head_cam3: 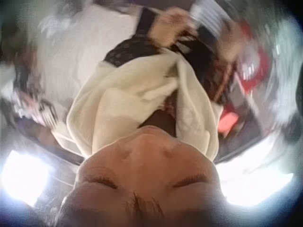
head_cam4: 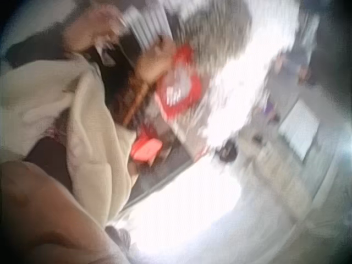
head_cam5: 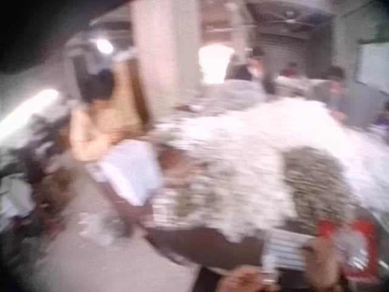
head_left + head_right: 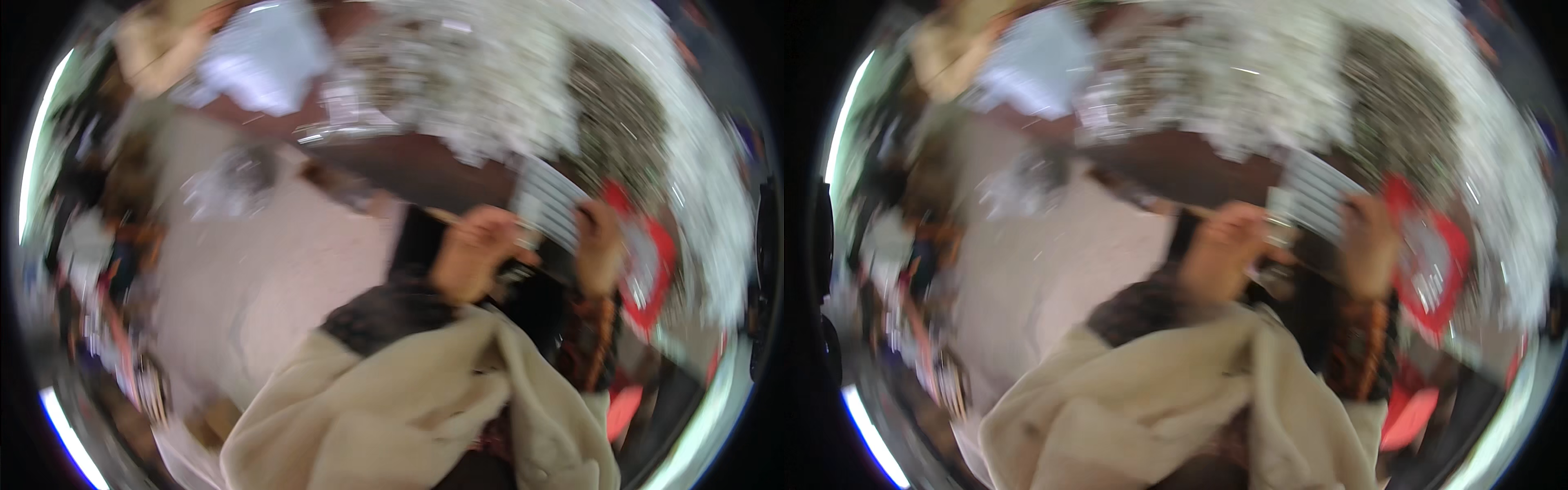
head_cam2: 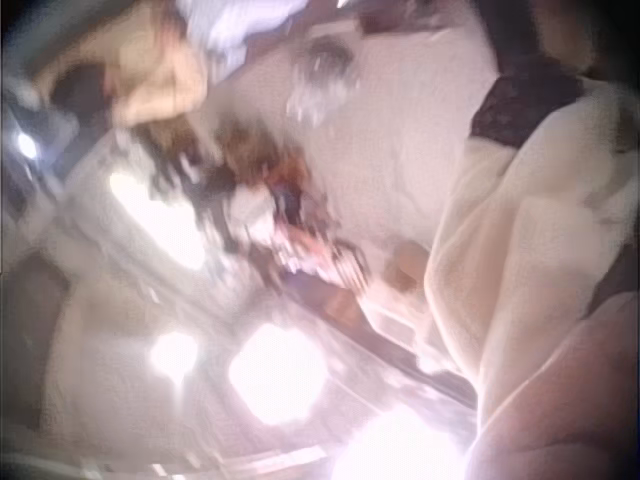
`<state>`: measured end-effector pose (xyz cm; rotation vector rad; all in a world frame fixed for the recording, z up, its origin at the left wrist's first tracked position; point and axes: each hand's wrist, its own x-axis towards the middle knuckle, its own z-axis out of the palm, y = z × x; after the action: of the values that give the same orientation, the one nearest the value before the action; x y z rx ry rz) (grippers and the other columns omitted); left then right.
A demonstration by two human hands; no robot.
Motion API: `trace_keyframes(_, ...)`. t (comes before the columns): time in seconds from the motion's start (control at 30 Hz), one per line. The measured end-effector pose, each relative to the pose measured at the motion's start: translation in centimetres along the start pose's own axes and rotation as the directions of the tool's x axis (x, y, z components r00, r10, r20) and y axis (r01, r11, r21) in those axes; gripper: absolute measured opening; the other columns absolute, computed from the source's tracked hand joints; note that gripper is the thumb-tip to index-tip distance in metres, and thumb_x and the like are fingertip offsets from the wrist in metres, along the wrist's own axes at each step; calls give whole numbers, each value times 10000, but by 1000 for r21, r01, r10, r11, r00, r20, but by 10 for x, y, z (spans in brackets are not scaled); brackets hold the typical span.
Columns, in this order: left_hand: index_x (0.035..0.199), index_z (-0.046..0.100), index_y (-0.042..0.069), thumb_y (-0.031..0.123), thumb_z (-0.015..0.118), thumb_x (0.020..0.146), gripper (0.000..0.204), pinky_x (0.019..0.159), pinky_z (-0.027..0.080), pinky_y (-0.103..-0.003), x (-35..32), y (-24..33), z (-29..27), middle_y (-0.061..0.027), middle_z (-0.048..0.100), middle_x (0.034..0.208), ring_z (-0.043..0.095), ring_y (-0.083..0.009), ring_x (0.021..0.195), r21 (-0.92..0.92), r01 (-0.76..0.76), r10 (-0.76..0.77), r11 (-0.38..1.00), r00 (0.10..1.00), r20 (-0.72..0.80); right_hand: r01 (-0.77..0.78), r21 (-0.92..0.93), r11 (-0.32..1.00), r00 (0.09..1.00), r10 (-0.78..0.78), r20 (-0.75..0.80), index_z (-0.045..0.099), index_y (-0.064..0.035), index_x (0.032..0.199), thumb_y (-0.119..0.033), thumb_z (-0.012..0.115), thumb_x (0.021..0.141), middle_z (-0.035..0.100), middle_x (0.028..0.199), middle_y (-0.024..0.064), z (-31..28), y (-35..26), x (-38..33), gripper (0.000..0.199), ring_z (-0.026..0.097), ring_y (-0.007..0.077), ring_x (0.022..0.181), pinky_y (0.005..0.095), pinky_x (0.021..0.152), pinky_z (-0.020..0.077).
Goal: The person repeatedly picks small white plastic housings and green circuit boards from a table, inserts the boards into the housings, and uses a lighter to heat-seal the assembly. Finished units are placed into a white plastic tray. The process is repeated for multiple units.
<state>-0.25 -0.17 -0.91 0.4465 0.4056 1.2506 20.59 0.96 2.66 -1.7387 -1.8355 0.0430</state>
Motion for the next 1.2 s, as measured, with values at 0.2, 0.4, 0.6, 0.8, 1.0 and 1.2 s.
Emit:
trace_keyframes(0.2,1147,572,-6,29,562,981,170,821,547,-319,-6,11,8,-149,693,1068,671,-191,893,0,69,-68,998,987,143,156,340,927,984,-118,-130,682,-30,973,24,731,768,655,900,103,-20,-75,-15,217,656,282,790,354,668,544)
trace_keyframes(0.4,1146,578,-1,21,582,968,180,795,548,-317,-7,10,12,-138,695,1052,671,-192,876,65,31,-36,997,995,90,247,302,921,969,-232,-88,690,-33,1003,40,704,782,649,902,89,-25,-83,-18,233,643,241,757,335,631,538)
trace_keyframes(0.6,1144,579,14,46,584,972,174,781,551,-318,-6,13,5,-132,692,1046,666,-195,866,-33,186,-182,982,979,93,11,470,883,1000,3,-29,699,-33,1040,54,697,810,666,955,107,-24,-81,-24,246,670,246,794,323,673,554)
trace_keyframes(0.8,1155,576,33,77,585,978,183,778,553,-330,-5,10,4,-124,686,1043,666,-201,849,-74,202,-194,977,975,106,83,432,898,993,-37,-113,704,-41,1028,61,720,787,670,910,112,-23,-77,-21,262,679,252,780,317,670,557)
trace_keyframes(1.0,1156,574,43,79,574,985,175,771,555,-335,-4,10,3,-117,684,1050,666,-203,850,-78,233,-223,969,968,116,58,437,898,991,2,-136,698,-37,926,35,766,748,662,863,102,-13,-75,-20,203,671,233,761,314,636,548)
trace_keyframes(1.2,1156,572,38,64,554,994,165,758,559,-345,-3,8,5,-114,679,1066,667,-200,859,-42,234,-225,971,962,153,14,541,841,990,66,-127,704,-34,885,0,800,721,653,861,86,-5,-75,-23,193,654,217,734,303,623,535)
